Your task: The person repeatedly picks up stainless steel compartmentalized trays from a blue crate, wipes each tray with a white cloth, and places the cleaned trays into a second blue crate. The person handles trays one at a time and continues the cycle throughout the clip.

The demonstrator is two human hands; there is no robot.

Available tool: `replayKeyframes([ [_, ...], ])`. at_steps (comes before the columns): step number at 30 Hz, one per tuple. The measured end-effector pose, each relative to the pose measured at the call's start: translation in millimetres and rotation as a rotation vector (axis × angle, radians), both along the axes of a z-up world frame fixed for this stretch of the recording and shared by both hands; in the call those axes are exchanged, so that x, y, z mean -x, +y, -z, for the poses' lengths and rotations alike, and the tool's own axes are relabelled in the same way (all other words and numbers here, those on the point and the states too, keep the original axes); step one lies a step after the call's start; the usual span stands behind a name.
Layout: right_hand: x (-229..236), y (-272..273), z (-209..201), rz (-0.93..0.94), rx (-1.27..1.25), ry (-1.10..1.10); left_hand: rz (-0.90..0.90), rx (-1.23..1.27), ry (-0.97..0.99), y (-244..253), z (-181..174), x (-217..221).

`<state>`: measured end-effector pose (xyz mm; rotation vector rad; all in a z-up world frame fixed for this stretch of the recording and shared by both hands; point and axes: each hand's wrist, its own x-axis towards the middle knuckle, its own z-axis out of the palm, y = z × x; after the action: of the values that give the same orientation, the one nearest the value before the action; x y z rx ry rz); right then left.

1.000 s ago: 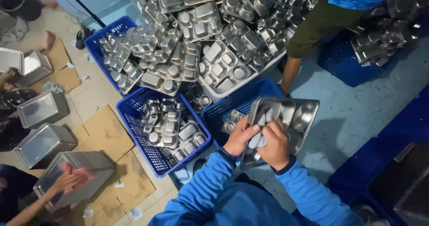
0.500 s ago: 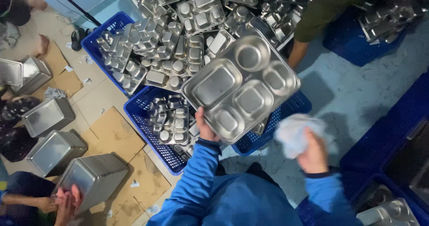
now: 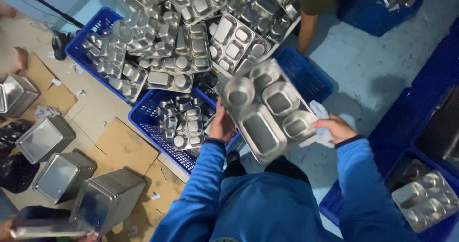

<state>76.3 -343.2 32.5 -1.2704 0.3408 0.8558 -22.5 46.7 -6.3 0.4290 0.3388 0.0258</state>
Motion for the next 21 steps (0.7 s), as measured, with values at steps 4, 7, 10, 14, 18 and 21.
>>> replayKeyframes([
  [4,20,-5,17,-0.125,0.636,-0.779,-0.057,-0.141,0.489,-38,60,-4],
  [7,58,15,36,-0.118,0.859,-1.095,-0.235,-0.200,0.517,-86,94,8],
  [10,85,28,43,0.410,0.204,0.189,-0.143,-0.305,0.691,-116,110,31],
  [14,93,9,52,0.173,0.334,0.304,0.084,-0.445,0.918,-131,107,42],
  [18,74,-21,66,0.061,0.418,0.087,0.002,-0.396,0.783,-156,99,38],
  [21,47,-38,77,0.157,0.198,0.100,-0.212,-0.707,0.535,-169,93,21],
])
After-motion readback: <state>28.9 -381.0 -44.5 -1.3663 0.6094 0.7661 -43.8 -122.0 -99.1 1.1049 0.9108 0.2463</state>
